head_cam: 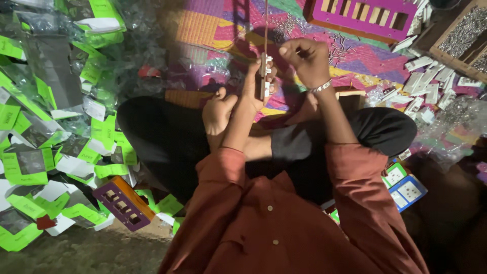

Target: The person sits on a mat and assembles small electrical components into a red plastic frame. They insert white plastic pieces into the frame slots and then use a screwdriver to fasten screws into the frame. The person repeats this process for multiple slots in the frame.

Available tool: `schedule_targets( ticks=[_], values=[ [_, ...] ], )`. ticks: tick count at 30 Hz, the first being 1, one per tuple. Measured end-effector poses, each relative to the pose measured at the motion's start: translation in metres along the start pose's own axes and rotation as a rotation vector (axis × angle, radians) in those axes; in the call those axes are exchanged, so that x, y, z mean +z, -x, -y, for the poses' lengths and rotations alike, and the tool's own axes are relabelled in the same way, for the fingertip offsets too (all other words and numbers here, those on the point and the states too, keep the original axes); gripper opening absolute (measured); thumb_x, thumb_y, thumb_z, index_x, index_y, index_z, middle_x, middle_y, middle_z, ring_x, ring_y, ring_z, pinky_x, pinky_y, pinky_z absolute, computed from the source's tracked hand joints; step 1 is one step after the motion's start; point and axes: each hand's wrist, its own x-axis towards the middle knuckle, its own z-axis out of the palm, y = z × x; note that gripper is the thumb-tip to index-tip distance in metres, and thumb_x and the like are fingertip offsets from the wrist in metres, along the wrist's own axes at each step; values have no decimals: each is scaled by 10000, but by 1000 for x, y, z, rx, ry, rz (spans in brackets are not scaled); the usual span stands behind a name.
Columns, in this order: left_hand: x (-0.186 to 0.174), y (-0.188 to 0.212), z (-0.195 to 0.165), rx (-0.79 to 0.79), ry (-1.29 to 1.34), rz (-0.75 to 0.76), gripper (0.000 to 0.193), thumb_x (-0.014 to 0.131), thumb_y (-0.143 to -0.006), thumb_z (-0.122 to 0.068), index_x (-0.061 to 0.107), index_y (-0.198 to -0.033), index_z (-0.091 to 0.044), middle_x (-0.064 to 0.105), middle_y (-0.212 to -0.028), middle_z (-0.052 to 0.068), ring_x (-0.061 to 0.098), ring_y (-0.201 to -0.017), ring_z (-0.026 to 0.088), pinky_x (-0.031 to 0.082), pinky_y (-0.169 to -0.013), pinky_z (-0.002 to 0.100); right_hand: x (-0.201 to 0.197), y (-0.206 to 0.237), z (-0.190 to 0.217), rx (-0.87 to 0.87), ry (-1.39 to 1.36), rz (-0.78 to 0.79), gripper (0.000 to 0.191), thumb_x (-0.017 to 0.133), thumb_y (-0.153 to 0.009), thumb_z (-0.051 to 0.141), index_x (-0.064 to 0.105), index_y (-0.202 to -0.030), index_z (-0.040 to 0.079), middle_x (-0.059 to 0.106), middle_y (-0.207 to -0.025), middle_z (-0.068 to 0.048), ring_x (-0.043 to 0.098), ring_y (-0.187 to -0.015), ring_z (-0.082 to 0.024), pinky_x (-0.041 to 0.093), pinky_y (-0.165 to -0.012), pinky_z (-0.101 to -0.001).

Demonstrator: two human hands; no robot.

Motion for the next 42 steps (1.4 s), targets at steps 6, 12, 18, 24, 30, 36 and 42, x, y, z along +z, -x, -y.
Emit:
schedule_targets(
  ticks=[6,12,18,24,30,36,42],
  values=[
    [1,3,2,45,-114,-5,380,694,-890,-426,679,-1153,-152,538,-622,12,498,-476,156,419,-457,295,23,8,6,-144,-40,41,94,787,-1045,63,798,-1066,-28,730,-911,-44,588,-810,-83,482,-735,-258],
    [0,-2,1,51,10,-45,310,725,-930,-422,602,-988,-143,571,-649,35,514,-481,181,428,-456,312,29,9,7,166,-293,32,104,760,-1001,96,781,-1042,2,747,-892,15,613,-750,-16,499,-670,-196],
    [0,0,1,73,-29,-35,318,721,-908,-434,608,-985,-147,576,-637,34,537,-471,199,449,-456,321,27,12,8,289,-414,80,96,740,-1034,67,789,-1089,5,722,-858,11,542,-697,-20,411,-614,-199],
    [4,0,-3,133,-9,-211,360,714,-897,-424,628,-1055,-111,611,-774,30,574,-550,158,450,-459,314,8,-6,-3,93,-426,-118,182,635,-983,-88,720,-1069,47,753,-932,-42,740,-810,-158,656,-725,-316],
    [0,-1,-2,204,-9,-196,348,755,-877,-407,591,-1004,-126,595,-760,45,563,-531,197,472,-474,333,-10,-17,-27,-47,587,-109,225,780,-921,54,807,-1134,124,768,-1006,-119,773,-852,-261,613,-770,-382],
    [1,-2,0,190,-26,-229,401,796,-857,-420,596,-1033,-121,581,-758,39,561,-533,195,461,-461,338,0,-11,-27,-49,695,10,346,836,-757,161,787,-1098,132,711,-928,-211,711,-828,-395,578,-740,-452],
    [5,2,0,190,-98,-228,448,817,-783,-429,620,-1077,-155,582,-756,16,558,-548,167,470,-458,327,3,-15,-21,-122,773,55,309,826,-822,162,817,-1130,189,734,-1008,-163,705,-918,-376,567,-815,-456]
  ],
)
